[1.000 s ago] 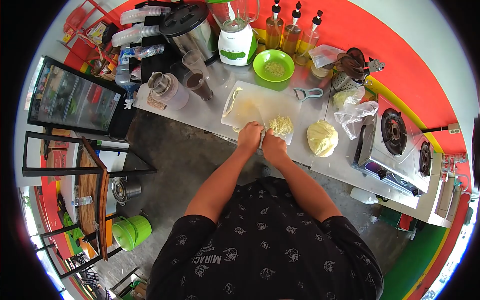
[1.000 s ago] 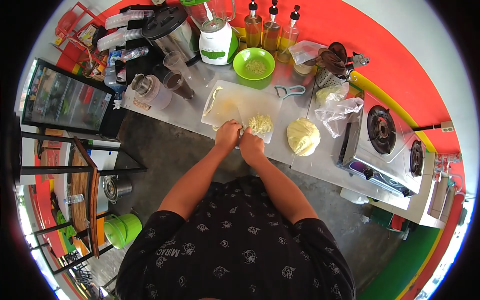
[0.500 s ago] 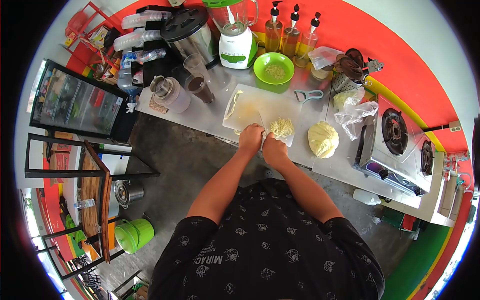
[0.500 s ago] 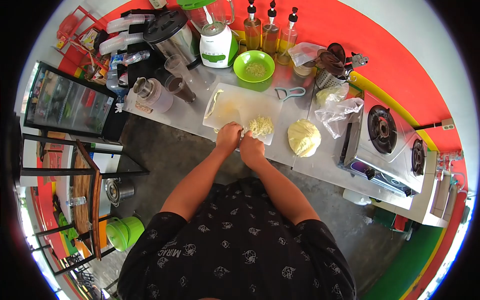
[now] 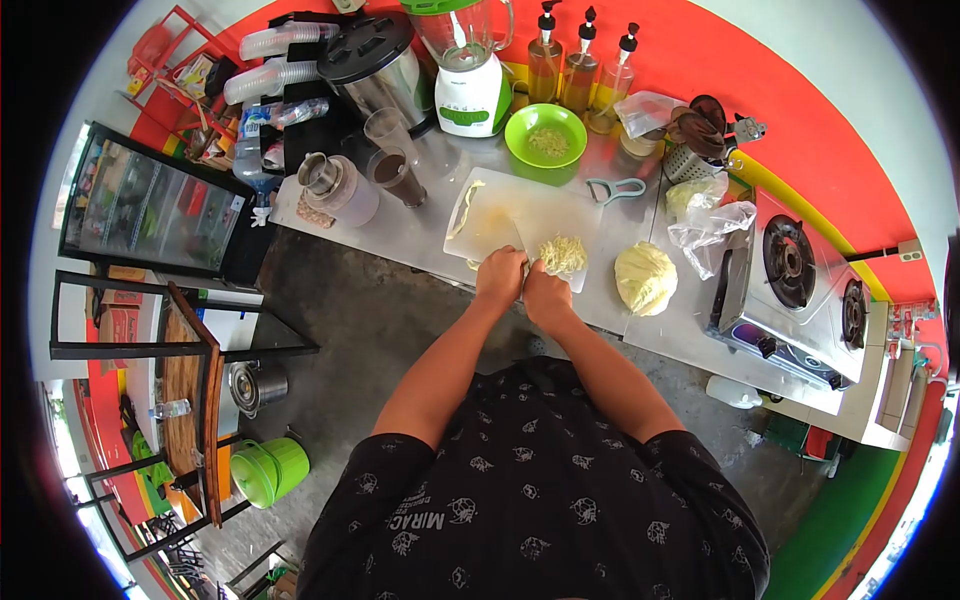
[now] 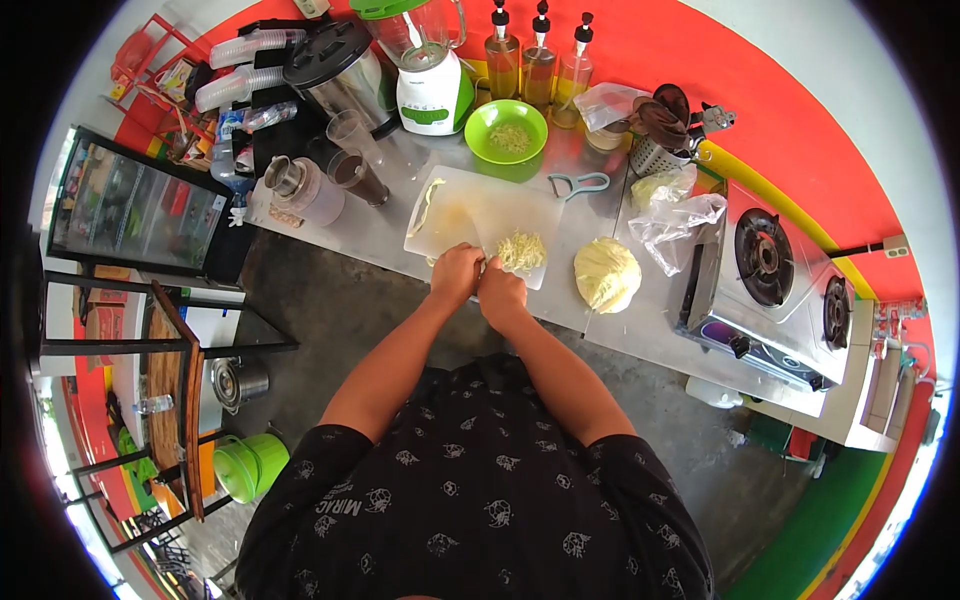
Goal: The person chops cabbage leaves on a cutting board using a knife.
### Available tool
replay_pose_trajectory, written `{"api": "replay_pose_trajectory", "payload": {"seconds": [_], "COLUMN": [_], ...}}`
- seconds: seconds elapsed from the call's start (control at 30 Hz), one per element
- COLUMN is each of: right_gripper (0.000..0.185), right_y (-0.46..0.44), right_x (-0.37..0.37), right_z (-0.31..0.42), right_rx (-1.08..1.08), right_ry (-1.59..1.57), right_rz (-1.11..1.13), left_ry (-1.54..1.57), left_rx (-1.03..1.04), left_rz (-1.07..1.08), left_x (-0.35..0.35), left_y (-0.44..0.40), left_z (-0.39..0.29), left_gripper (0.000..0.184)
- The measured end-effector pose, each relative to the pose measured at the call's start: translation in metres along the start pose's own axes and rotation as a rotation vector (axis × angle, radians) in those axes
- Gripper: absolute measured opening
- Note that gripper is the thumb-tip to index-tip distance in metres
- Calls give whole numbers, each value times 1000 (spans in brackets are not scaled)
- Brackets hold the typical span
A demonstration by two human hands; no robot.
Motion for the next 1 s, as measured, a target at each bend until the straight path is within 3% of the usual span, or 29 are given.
{"api": "replay_pose_trajectory", "payload": {"seconds": [1.0], "right_gripper": [35], "right_y": [2], "right_x": [-3], "right_z": [5], "right_rx": [-22], "right_ry": [46], "right_rz": [25], "left_ry": [32], "left_rx": [-50], "left_rz": [40], "left_x": [-4], "left_y": [-3], "left_z": [5], "left_gripper": [7]}}
Point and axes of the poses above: each hand's wrist, its own y-axis away from the middle knuckle, its own x-axis out of the palm, z = x × y, the point moved 6 cm from there along -y, towards the middle knuckle, and after that the axes turned 14 degrees about z, right-handed, at the moved point
